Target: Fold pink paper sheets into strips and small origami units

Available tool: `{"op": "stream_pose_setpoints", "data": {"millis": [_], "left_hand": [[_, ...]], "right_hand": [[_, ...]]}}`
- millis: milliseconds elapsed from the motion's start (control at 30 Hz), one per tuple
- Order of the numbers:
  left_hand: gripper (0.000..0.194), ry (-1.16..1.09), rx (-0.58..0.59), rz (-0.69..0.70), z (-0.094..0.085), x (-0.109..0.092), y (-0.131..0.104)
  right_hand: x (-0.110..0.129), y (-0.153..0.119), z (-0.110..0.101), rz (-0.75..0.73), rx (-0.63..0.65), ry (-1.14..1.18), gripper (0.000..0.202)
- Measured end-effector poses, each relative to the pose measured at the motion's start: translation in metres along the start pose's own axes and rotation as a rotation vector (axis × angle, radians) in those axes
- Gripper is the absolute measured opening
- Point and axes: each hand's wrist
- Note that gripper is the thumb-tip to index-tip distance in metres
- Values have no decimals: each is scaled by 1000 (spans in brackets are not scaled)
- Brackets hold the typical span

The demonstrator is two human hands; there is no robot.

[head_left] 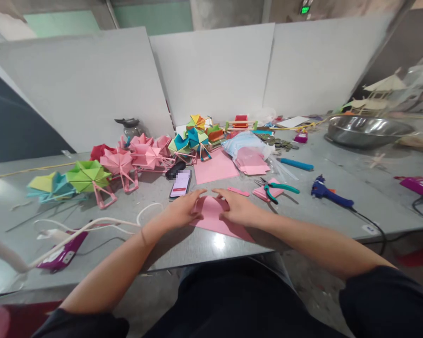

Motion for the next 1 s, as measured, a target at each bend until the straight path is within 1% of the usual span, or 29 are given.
{"op": "stream_pose_setpoints", "data": {"millis": [67, 100, 167, 267, 333, 400, 467, 533, 567, 633, 667, 733, 800, 833, 867, 933, 1000], "left_hand": [[76, -106, -60, -47, -1, 0, 2], [74, -151, -95, -67, -2, -1, 3], [69, -210, -157, -79, -4, -3, 4], [58, -211, -231, -65, -5, -8, 5], [49, -158, -313, -50, -4, -14, 4], [40, -82, -469, -33, 0, -19, 2], [34, -33, -650, -26, 3, -23, 0], [27, -90, -778, -60, 6, -23, 1], [25, -180, -806, -100, 7, -21, 2], [30, -472, -793, -213, 9, -18, 6], [35, -651, -751, -269, 9, -16, 9], [46, -994, -598, -343, 9, -13, 14], [54, -1226, -420, -358, 8, -13, 15], [54, -1290, -365, -359, 7, -14, 15], [51, -1329, -342, -363, 5, -15, 14], [49, -1363, -372, -370, 3, -18, 10], [59, -1371, -414, -370, 1, -20, 8]], "right_hand": [[-6, 4, 0, 48, -71, 204, 98], [-10, 6, -1, 78, -86, 303, 99], [-17, 11, -5, 120, -58, 464, 98], [-23, 16, -10, 97, 33, 574, 86], [-25, 18, -14, 66, 17, 583, 77], [-25, 19, -18, 51, -69, 571, 69], [-23, 18, -22, 31, -195, 547, 63], [-20, 17, -26, -9, -334, 514, 58], [-17, 16, -28, -35, -397, 492, 56], [-13, 13, -28, -98, -492, 441, 53], [-10, 11, -28, -131, -515, 413, 50], [-5, 5, -25, -186, -502, 360, 38], [-1, 0, -22, -228, -448, 318, 24], [0, -2, -21, -245, -425, 300, 19], [1, -4, -19, -261, -411, 287, 20], [1, -4, -17, -271, -413, 284, 31], [0, -2, -16, -240, -437, 311, 41]]}}
Point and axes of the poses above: each hand's wrist, its own y-axis towards the middle knuckle, its own z-axis out of the palm, x = y × z, and after that the axes turned 3 degrees about z, right-handed
